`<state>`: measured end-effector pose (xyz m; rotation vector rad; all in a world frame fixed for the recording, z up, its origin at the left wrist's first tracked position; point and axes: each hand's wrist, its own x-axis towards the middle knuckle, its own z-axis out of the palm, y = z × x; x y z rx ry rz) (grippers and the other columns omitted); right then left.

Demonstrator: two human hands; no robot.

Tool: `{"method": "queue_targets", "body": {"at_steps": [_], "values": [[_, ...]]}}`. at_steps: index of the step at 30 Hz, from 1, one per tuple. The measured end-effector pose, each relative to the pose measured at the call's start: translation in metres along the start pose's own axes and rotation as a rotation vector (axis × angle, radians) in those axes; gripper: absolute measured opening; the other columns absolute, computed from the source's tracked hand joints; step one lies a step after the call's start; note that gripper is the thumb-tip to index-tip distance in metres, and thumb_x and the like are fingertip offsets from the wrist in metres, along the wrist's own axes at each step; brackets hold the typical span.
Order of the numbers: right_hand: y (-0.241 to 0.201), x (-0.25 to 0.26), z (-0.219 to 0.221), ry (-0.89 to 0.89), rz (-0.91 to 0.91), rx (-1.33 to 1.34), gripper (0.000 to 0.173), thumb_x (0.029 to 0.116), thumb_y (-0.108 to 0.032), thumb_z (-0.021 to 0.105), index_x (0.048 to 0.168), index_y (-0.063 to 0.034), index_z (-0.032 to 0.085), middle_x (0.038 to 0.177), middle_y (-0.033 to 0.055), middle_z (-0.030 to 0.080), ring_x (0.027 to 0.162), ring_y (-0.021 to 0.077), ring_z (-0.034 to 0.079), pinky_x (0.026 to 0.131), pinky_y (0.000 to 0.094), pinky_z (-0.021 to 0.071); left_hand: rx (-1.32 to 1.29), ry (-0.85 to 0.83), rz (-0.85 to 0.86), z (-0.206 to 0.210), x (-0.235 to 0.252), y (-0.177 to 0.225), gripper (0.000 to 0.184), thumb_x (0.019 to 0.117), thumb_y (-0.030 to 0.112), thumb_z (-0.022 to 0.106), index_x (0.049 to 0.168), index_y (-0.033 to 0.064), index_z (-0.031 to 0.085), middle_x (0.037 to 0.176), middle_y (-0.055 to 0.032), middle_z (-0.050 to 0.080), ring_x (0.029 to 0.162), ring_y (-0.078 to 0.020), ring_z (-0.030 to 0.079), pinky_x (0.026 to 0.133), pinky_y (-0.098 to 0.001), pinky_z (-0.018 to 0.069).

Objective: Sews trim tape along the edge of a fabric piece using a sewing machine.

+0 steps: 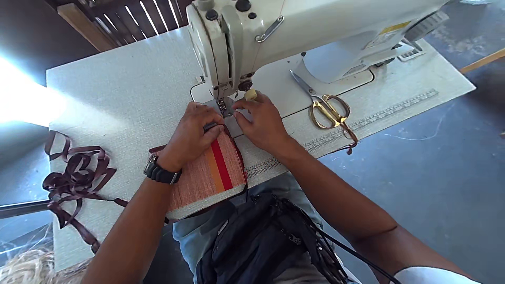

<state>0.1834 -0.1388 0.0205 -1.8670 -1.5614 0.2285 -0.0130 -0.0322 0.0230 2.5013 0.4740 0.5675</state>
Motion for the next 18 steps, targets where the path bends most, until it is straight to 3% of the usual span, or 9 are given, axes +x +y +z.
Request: {"method": "queue_targets", "body": {"at_steps": [3, 7, 11, 14, 18], "values": [[0.008, 0.007, 0.009, 0.02, -0.013, -0.024, 0.023, 0.0984, -0.019, 0.063, 0.114, -0.0101, 0.077, 0.115, 0.0149, 0.065, 0.108, 0.0338, 0.06, 0.091, 0.0506, 0.05, 0.044, -0.015, 0.005, -0.003, -0.001, 0.002, 0.018, 0.0988, 0.021, 0.061, 0.098, 0.013, 0.076, 0.123, -0.0014, 0.071, 0.129, -0.0248, 0.055, 0.11, -0.0429, 0.0424], [0.009, 0.012, 0.009, -0.005, -0.032, -0.037, 0.027, 0.0992, -0.022, 0.063, 0.12, -0.012, 0.075, 0.119, 0.0148, 0.064, 0.111, 0.0339, 0.059, 0.093, 0.0516, 0.0492, 0.102, -0.07, 0.01, -0.005, -0.003, 0.003, 0.017, 0.0981, 0.02, 0.061, 0.099, 0.0125, 0.076, 0.13, -0.0015, 0.07, 0.141, -0.0294, 0.048, 0.115, -0.0509, 0.038], [0.001, 0.017, 0.007, -0.035, -0.021, 0.006, 0.025, 0.0987, -0.019, 0.065, 0.12, -0.0107, 0.075, 0.119, 0.0161, 0.064, 0.11, 0.0339, 0.06, 0.093, 0.0506, 0.0497, 0.137, -0.11, 0.005, -0.004, -0.004, 0.005, 0.018, 0.0989, 0.022, 0.061, 0.099, 0.0131, 0.076, 0.128, -0.0015, 0.071, 0.142, -0.0273, 0.048, 0.117, -0.0527, 0.0374], [-0.004, 0.02, 0.007, -0.038, 0.012, 0.054, 0.017, 0.098, -0.013, 0.066, 0.111, -0.0115, 0.077, 0.111, 0.0144, 0.064, 0.101, 0.0303, 0.061, 0.087, 0.0479, 0.0503, 0.132, -0.124, 0.029, -0.005, -0.004, 0.005, 0.019, 0.0989, 0.022, 0.059, 0.097, 0.0134, 0.076, 0.126, -0.0007, 0.072, 0.141, -0.0239, 0.05, 0.118, -0.0512, 0.037], [-0.002, 0.018, 0.01, -0.016, 0.008, 0.095, 0.025, 0.0973, -0.003, 0.059, 0.109, -0.0138, 0.078, 0.111, 0.0124, 0.065, 0.1, 0.0271, 0.062, 0.087, 0.0465, 0.0515, 0.111, -0.143, 0.046, -0.008, -0.006, 0.003, 0.02, 0.0993, 0.023, 0.059, 0.099, 0.0133, 0.076, 0.124, 0.0, 0.072, 0.137, -0.0205, 0.054, 0.118, -0.048, 0.0381]]}}
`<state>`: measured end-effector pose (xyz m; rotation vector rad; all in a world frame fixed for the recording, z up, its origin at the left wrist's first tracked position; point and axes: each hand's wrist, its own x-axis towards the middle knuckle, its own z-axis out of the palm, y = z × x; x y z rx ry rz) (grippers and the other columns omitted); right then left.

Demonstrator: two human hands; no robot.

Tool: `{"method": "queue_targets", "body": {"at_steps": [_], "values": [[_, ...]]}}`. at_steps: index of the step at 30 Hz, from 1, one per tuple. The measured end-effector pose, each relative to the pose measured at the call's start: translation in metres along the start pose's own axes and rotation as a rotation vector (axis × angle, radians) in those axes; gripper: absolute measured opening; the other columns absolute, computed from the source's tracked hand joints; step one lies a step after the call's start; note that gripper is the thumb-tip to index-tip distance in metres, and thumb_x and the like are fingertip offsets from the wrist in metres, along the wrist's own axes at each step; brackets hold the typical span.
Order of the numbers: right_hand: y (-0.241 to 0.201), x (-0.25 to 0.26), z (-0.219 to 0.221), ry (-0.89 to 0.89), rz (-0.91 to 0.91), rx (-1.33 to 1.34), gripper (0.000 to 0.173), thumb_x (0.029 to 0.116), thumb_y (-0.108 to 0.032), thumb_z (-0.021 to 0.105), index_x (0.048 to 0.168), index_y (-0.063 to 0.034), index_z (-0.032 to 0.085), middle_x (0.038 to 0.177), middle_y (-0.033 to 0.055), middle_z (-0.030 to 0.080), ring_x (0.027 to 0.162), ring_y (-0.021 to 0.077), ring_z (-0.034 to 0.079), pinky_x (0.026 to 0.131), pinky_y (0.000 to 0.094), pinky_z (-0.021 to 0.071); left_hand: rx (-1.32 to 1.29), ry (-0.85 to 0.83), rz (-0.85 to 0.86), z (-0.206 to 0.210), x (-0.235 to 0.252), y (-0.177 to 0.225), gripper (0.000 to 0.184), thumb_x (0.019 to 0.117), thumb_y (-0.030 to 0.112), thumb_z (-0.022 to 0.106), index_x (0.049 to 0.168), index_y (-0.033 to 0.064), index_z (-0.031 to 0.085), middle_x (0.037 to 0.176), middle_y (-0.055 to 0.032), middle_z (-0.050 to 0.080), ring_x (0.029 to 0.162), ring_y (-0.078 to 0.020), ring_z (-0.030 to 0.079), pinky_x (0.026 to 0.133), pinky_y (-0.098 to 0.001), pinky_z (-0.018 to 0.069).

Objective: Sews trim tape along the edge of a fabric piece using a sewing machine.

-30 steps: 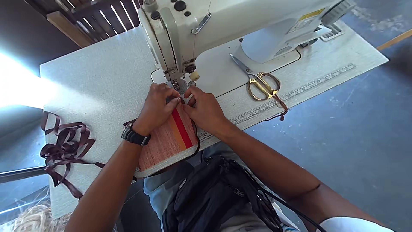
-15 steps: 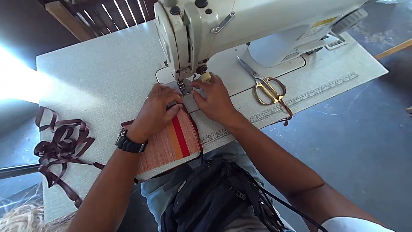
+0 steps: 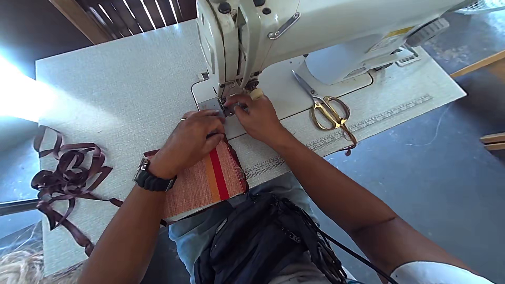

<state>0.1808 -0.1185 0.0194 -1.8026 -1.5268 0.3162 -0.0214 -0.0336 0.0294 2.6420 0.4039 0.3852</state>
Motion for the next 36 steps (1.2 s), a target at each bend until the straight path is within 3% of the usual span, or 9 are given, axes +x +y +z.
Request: {"method": "queue_targets", "body": {"at_steps": [3, 7, 10, 16, 22, 28, 32, 36], "values": [[0.003, -0.002, 0.0, 0.009, -0.009, 0.041, 0.028, 0.098, -0.001, 0.057, 0.107, -0.0144, 0.079, 0.113, 0.0114, 0.065, 0.105, 0.026, 0.062, 0.091, 0.0447, 0.0514, -0.009, -0.01, 0.016, -0.001, -0.001, -0.001, 0.019, 0.0991, 0.023, 0.059, 0.098, 0.013, 0.075, 0.122, 0.0002, 0.073, 0.136, -0.0192, 0.056, 0.118, -0.0468, 0.0382], [0.012, 0.004, 0.005, 0.041, -0.023, 0.069, 0.027, 0.0981, -0.008, 0.056, 0.103, -0.0157, 0.081, 0.114, 0.0092, 0.068, 0.11, 0.0228, 0.062, 0.096, 0.041, 0.0508, 0.001, -0.018, 0.026, -0.002, -0.001, 0.0, 0.019, 0.0988, 0.023, 0.059, 0.098, 0.0137, 0.076, 0.122, 0.0007, 0.074, 0.135, -0.018, 0.056, 0.119, -0.0477, 0.0377], [0.012, -0.002, 0.006, 0.07, -0.072, 0.059, 0.025, 0.098, -0.004, 0.057, 0.102, -0.0126, 0.08, 0.111, 0.0106, 0.068, 0.108, 0.0251, 0.062, 0.093, 0.0433, 0.0508, 0.005, -0.022, 0.04, -0.002, -0.002, -0.001, 0.019, 0.0984, 0.023, 0.059, 0.098, 0.0138, 0.076, 0.12, 0.0009, 0.074, 0.135, -0.0177, 0.057, 0.119, -0.0478, 0.0379], [0.018, -0.008, 0.009, 0.003, -0.203, -0.093, 0.033, 0.0958, -0.011, 0.055, 0.116, -0.0213, 0.08, 0.124, 0.0133, 0.065, 0.112, 0.0304, 0.059, 0.091, 0.0516, 0.048, 0.018, -0.036, 0.061, 0.0, -0.002, 0.001, 0.02, 0.0991, 0.026, 0.059, 0.1, 0.0158, 0.076, 0.116, 0.0028, 0.075, 0.132, -0.0153, 0.059, 0.122, -0.0508, 0.0351], [0.017, -0.009, 0.01, -0.034, -0.201, -0.169, 0.037, 0.0944, -0.01, 0.053, 0.116, -0.0222, 0.08, 0.128, 0.0144, 0.062, 0.109, 0.0309, 0.059, 0.091, 0.0517, 0.0468, 0.021, -0.025, 0.071, -0.001, -0.003, 0.0, 0.019, 0.099, 0.025, 0.059, 0.1, 0.015, 0.075, 0.115, 0.0024, 0.075, 0.129, -0.0154, 0.061, 0.12, -0.0491, 0.0381], [0.015, -0.009, 0.01, -0.06, -0.185, -0.236, 0.039, 0.0949, -0.012, 0.052, 0.119, -0.0242, 0.079, 0.13, 0.0144, 0.062, 0.112, 0.0324, 0.058, 0.09, 0.0525, 0.0449, 0.068, -0.001, 0.01, -0.01, -0.004, -0.005, 0.022, 0.0997, 0.023, 0.057, 0.1, 0.012, 0.076, 0.118, -0.0026, 0.074, 0.13, -0.0206, 0.061, 0.117, -0.0501, 0.0402], [0.017, -0.009, 0.01, -0.071, -0.212, -0.235, 0.04, 0.0957, -0.013, 0.052, 0.121, -0.0277, 0.078, 0.131, 0.0138, 0.061, 0.112, 0.0315, 0.056, 0.089, 0.0518, 0.0439, 0.127, 0.025, -0.104, -0.023, -0.008, -0.014, 0.019, 0.1, 0.019, 0.059, 0.102, 0.0095, 0.075, 0.12, -0.008, 0.073, 0.126, -0.0279, 0.063, 0.109, -0.0538, 0.0458], [0.016, -0.009, 0.007, -0.032, -0.188, -0.106, 0.034, 0.0945, -0.01, 0.055, 0.113, -0.0209, 0.081, 0.128, 0.0125, 0.063, 0.11, 0.03, 0.059, 0.09, 0.0532, 0.0465, 0.137, 0.052, -0.177, -0.033, -0.014, -0.024, 0.015, 0.0993, 0.015, 0.063, 0.103, 0.0063, 0.073, 0.122, -0.013, 0.071, 0.126, -0.0326, 0.063, 0.107, -0.0573, 0.0467]]}}
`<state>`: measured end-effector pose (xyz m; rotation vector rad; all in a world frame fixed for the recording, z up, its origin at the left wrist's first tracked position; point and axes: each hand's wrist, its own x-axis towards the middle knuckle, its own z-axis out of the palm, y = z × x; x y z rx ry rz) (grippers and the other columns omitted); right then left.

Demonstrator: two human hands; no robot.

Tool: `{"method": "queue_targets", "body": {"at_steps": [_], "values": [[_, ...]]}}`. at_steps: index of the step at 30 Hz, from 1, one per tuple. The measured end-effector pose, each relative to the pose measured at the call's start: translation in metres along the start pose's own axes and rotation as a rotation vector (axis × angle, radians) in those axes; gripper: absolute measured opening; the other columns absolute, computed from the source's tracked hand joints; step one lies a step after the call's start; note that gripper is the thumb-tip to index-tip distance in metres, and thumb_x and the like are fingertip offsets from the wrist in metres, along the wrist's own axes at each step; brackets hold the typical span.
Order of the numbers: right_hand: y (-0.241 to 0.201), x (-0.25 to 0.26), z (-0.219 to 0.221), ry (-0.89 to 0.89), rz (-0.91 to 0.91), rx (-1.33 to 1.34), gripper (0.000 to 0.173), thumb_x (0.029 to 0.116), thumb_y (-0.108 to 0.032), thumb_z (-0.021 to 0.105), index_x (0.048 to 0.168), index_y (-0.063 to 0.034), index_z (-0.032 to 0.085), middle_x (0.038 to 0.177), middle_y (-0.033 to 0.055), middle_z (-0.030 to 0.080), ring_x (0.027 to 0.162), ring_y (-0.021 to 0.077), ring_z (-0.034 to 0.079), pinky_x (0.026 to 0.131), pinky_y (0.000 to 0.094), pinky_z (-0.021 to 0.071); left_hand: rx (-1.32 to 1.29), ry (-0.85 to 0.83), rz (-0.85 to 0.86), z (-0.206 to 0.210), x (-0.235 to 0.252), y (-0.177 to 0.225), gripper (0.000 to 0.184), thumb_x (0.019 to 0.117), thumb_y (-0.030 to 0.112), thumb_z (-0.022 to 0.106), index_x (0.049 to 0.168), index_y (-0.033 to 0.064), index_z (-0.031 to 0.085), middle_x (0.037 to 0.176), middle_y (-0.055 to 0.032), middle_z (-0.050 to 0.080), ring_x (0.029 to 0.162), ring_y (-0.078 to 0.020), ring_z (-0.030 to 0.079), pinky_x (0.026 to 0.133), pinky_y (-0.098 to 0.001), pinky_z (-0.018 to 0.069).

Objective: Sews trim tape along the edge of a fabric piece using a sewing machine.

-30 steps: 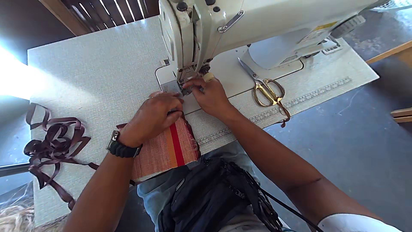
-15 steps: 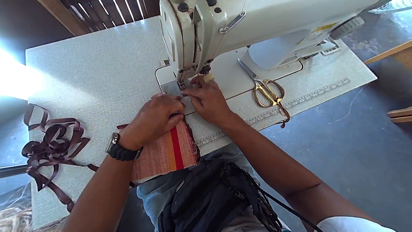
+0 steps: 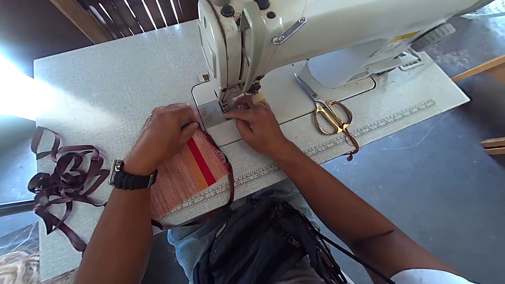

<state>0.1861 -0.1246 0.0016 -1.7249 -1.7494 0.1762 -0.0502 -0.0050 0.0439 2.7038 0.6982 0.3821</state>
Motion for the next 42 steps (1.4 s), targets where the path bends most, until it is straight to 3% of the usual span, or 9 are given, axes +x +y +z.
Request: {"method": "queue_targets", "body": {"at_steps": [9, 15, 21, 27, 30, 34, 37, 39, 42], "values": [[0.001, 0.001, -0.001, 0.109, 0.067, 0.124, 0.027, 0.0956, -0.01, 0.055, 0.105, -0.0136, 0.08, 0.115, 0.0089, 0.069, 0.111, 0.0258, 0.062, 0.094, 0.0468, 0.0513, -0.125, 0.08, 0.001, -0.013, 0.001, -0.01, 0.018, 0.097, 0.026, 0.06, 0.1, 0.0155, 0.075, 0.123, 0.0017, 0.071, 0.136, -0.0209, 0.054, 0.114, -0.0456, 0.0441], [0.002, -0.001, 0.001, 0.119, 0.114, 0.132, 0.025, 0.0966, -0.014, 0.056, 0.103, -0.0144, 0.08, 0.112, 0.0063, 0.068, 0.109, 0.0226, 0.062, 0.091, 0.0441, 0.0519, -0.218, 0.09, 0.048, -0.014, 0.0, -0.013, 0.017, 0.0963, 0.028, 0.062, 0.098, 0.017, 0.075, 0.124, 0.0043, 0.07, 0.137, -0.0172, 0.053, 0.117, -0.0422, 0.0425], [0.002, -0.002, 0.003, 0.13, 0.096, 0.115, 0.025, 0.0963, -0.016, 0.055, 0.102, -0.0154, 0.08, 0.109, 0.005, 0.068, 0.104, 0.0206, 0.062, 0.088, 0.043, 0.0524, -0.237, 0.075, -0.006, -0.031, -0.008, -0.016, 0.016, 0.0962, 0.033, 0.061, 0.099, 0.0231, 0.074, 0.126, 0.0084, 0.069, 0.135, -0.0135, 0.055, 0.112, -0.0408, 0.0482], [0.0, -0.006, 0.008, -0.056, -0.066, 0.005, 0.031, 0.0967, -0.018, 0.052, 0.109, -0.0212, 0.081, 0.089, 0.0019, 0.066, 0.09, 0.0194, 0.063, 0.082, 0.0446, 0.0506, -0.437, 0.011, 0.139, -0.059, -0.023, -0.007, 0.015, 0.0965, 0.03, 0.065, 0.093, 0.0188, 0.075, 0.119, 0.0029, 0.072, 0.13, -0.0227, 0.06, 0.11, -0.045, 0.0517], [-0.002, -0.004, 0.009, -0.062, -0.137, -0.037, 0.03, 0.0963, -0.018, 0.053, 0.109, -0.02, 0.08, 0.082, 0.0023, 0.063, 0.082, 0.0189, 0.062, 0.078, 0.0431, 0.0493, -0.464, -0.004, 0.163, -0.058, -0.022, -0.004, 0.015, 0.0967, 0.031, 0.066, 0.094, 0.0188, 0.075, 0.118, 0.0031, 0.072, 0.126, -0.0215, 0.062, 0.108, -0.0424, 0.0538], [-0.006, -0.004, 0.0, -0.041, -0.063, 0.096, 0.026, 0.0961, -0.015, 0.056, 0.109, -0.0135, 0.079, 0.089, 0.0037, 0.068, 0.087, 0.0198, 0.064, 0.082, 0.0464, 0.0517, -0.424, -0.012, 0.126, -0.028, -0.006, 0.006, 0.015, 0.0943, 0.026, 0.065, 0.096, 0.0152, 0.075, 0.118, 0.0021, 0.071, 0.127, -0.0172, 0.059, 0.11, -0.0411, 0.0488], [-0.012, -0.009, -0.011, -0.007, 0.025, 0.229, 0.024, 0.0979, -0.014, 0.057, 0.11, -0.0106, 0.077, 0.097, 0.0049, 0.071, 0.091, 0.0175, 0.066, 0.083, 0.0408, 0.0565, -0.427, -0.011, 0.07, 0.003, 0.01, 0.016, 0.013, 0.0944, 0.02, 0.065, 0.095, 0.0123, 0.076, 0.119, -0.0009, 0.072, 0.133, -0.0203, 0.056, 0.115, -0.0435, 0.0433], [-0.014, -0.016, -0.016, 0.031, 0.062, 0.262, 0.022, 0.0971, -0.012, 0.057, 0.107, -0.0097, 0.077, 0.096, 0.0043, 0.068, 0.086, 0.0139, 0.064, 0.077, 0.0337, 0.0567, -0.408, 0.005, 0.05, 0.016, 0.017, 0.026, 0.014, 0.0953, 0.018, 0.064, 0.094, 0.0111, 0.076, 0.121, -0.0042, 0.07, 0.135, -0.0242, 0.052, 0.115, -0.0456, 0.0403], [-0.011, -0.028, -0.021, 0.066, 0.088, 0.245, 0.02, 0.0964, -0.012, 0.059, 0.106, -0.0095, 0.077, 0.101, 0.006, 0.068, 0.092, 0.0166, 0.065, 0.081, 0.0362, 0.0564, -0.367, 0.051, 0.042, 0.027, 0.024, 0.037, 0.015, 0.0974, 0.016, 0.062, 0.096, 0.01, 0.075, 0.127, -0.0067, 0.068, 0.138, -0.028, 0.048, 0.116, -0.0486, 0.037]]}}
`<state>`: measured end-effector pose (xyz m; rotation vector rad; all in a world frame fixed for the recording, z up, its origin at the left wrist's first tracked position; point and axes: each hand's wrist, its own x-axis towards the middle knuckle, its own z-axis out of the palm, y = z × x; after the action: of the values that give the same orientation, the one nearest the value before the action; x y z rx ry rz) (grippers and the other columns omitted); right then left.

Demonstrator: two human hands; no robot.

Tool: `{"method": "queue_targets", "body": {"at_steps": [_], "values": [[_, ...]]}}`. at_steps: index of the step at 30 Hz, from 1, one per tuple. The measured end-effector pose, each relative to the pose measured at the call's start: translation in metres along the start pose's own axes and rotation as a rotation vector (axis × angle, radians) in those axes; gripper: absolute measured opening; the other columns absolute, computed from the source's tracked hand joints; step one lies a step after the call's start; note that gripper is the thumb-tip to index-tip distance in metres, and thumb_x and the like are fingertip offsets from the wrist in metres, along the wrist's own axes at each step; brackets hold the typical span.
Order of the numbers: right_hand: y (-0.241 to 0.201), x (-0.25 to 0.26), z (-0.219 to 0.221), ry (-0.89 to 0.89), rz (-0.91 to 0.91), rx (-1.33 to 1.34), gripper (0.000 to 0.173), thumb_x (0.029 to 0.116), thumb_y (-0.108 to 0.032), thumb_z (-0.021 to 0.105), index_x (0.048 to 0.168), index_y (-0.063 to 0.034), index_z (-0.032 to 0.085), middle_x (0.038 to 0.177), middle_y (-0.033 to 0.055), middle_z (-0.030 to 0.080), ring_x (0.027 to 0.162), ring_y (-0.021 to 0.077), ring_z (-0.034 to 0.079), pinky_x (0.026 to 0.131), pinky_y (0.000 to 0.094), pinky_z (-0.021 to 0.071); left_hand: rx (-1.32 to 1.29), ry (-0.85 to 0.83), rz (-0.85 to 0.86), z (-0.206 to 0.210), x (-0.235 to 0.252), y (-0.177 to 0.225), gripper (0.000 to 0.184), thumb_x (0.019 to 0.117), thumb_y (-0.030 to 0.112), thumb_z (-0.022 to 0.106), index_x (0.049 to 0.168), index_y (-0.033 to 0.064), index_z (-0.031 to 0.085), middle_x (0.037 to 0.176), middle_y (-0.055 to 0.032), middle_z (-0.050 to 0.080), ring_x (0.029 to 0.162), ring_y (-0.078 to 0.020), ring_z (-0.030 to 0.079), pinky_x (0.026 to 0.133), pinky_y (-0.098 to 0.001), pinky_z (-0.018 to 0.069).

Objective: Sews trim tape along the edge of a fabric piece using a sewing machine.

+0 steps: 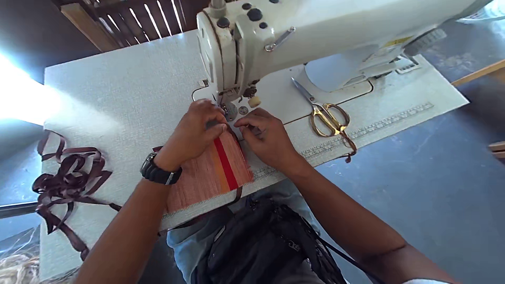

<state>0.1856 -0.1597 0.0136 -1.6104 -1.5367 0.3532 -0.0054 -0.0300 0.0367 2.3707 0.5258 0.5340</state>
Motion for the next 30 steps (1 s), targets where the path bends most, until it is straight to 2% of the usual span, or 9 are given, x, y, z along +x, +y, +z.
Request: {"method": "queue_targets", "body": {"at_steps": [5, 9, 11, 14, 16, 20, 25, 30], "values": [[0.004, -0.001, -0.004, 0.04, 0.001, -0.054, 0.018, 0.0971, -0.014, 0.062, 0.105, -0.0112, 0.078, 0.108, 0.0079, 0.067, 0.103, 0.022, 0.062, 0.088, 0.043, 0.0528, 0.123, 0.036, -0.06, 0.018, 0.01, -0.006, 0.017, 0.0975, 0.025, 0.064, 0.098, 0.0136, 0.076, 0.128, -0.0075, 0.065, 0.136, -0.0327, 0.046, 0.112, -0.0588, 0.0354], [0.004, 0.003, 0.005, 0.023, 0.018, -0.075, 0.016, 0.0979, -0.02, 0.064, 0.101, -0.013, 0.079, 0.109, 0.0077, 0.065, 0.105, 0.0246, 0.059, 0.088, 0.0459, 0.0487, 0.155, 0.045, -0.082, 0.021, 0.007, -0.004, 0.017, 0.0979, 0.027, 0.064, 0.098, 0.0158, 0.076, 0.13, -0.0064, 0.063, 0.136, -0.0329, 0.044, 0.111, -0.0589, 0.0343], [0.001, 0.005, 0.006, -0.003, 0.047, -0.064, 0.015, 0.0982, -0.02, 0.065, 0.099, -0.0129, 0.078, 0.104, 0.007, 0.065, 0.099, 0.0223, 0.06, 0.083, 0.0421, 0.0514, 0.152, 0.039, -0.077, 0.021, 0.005, -0.006, 0.018, 0.0987, 0.03, 0.062, 0.099, 0.0181, 0.076, 0.133, -0.0038, 0.062, 0.138, -0.0299, 0.043, 0.114, -0.0557, 0.0332], [-0.006, 0.008, 0.003, -0.073, 0.1, 0.019, 0.011, 0.098, -0.017, 0.067, 0.099, -0.0115, 0.077, 0.096, 0.0043, 0.064, 0.079, 0.0139, 0.06, 0.066, 0.0312, 0.052, 0.079, 0.059, -0.017, 0.014, -0.006, -0.002, 0.017, 0.0987, 0.023, 0.061, 0.099, 0.0128, 0.075, 0.137, -0.0085, 0.059, 0.142, -0.0311, 0.04, 0.116, -0.0513, 0.0326], [-0.01, 0.01, 0.001, -0.12, 0.156, 0.079, 0.009, 0.0974, -0.015, 0.069, 0.099, -0.0113, 0.076, 0.094, 0.0029, 0.066, 0.074, 0.0118, 0.06, 0.061, 0.029, 0.0512, 0.047, 0.075, -0.022, 0.013, -0.006, -0.006, 0.017, 0.0987, 0.024, 0.062, 0.1, 0.0137, 0.075, 0.136, -0.0076, 0.059, 0.14, -0.0291, 0.042, 0.116, -0.0495, 0.0342], [-0.017, 0.013, 0.002, -0.184, 0.297, 0.085, 0.01, 0.0988, -0.016, 0.067, 0.095, -0.0123, 0.075, 0.082, 0.0004, 0.069, 0.064, 0.0117, 0.062, 0.056, 0.032, 0.0521, 0.068, 0.067, -0.05, 0.014, 0.0, -0.014, 0.017, 0.0982, 0.028, 0.064, 0.099, 0.0168, 0.076, 0.135, -0.0043, 0.06, 0.14, -0.027, 0.042, 0.115, -0.0486, 0.0345], [-0.022, 0.018, 0.004, -0.265, 0.395, -0.008, 0.012, 0.0998, -0.02, 0.066, 0.092, -0.0127, 0.073, 0.071, 0.0024, 0.066, 0.058, 0.0156, 0.061, 0.051, 0.0378, 0.0502, 0.121, 0.036, -0.083, 0.015, 0.002, -0.013, 0.015, 0.097, 0.024, 0.064, 0.097, 0.0158, 0.076, 0.134, -0.0072, 0.06, 0.139, -0.0326, 0.042, 0.112, -0.0543, 0.0354], [-0.026, 0.031, 0.006, -0.344, 0.454, -0.111, 0.014, 0.099, -0.021, 0.066, 0.092, -0.0113, 0.072, 0.071, 0.0023, 0.063, 0.062, 0.0166, 0.06, 0.057, 0.0407, 0.0506, 0.165, 0.028, -0.151, 0.02, 0.011, -0.016, 0.015, 0.0957, 0.032, 0.065, 0.095, 0.0213, 0.075, 0.13, -0.0037, 0.061, 0.139, -0.0285, 0.041, 0.113, -0.0535, 0.0328]]}}
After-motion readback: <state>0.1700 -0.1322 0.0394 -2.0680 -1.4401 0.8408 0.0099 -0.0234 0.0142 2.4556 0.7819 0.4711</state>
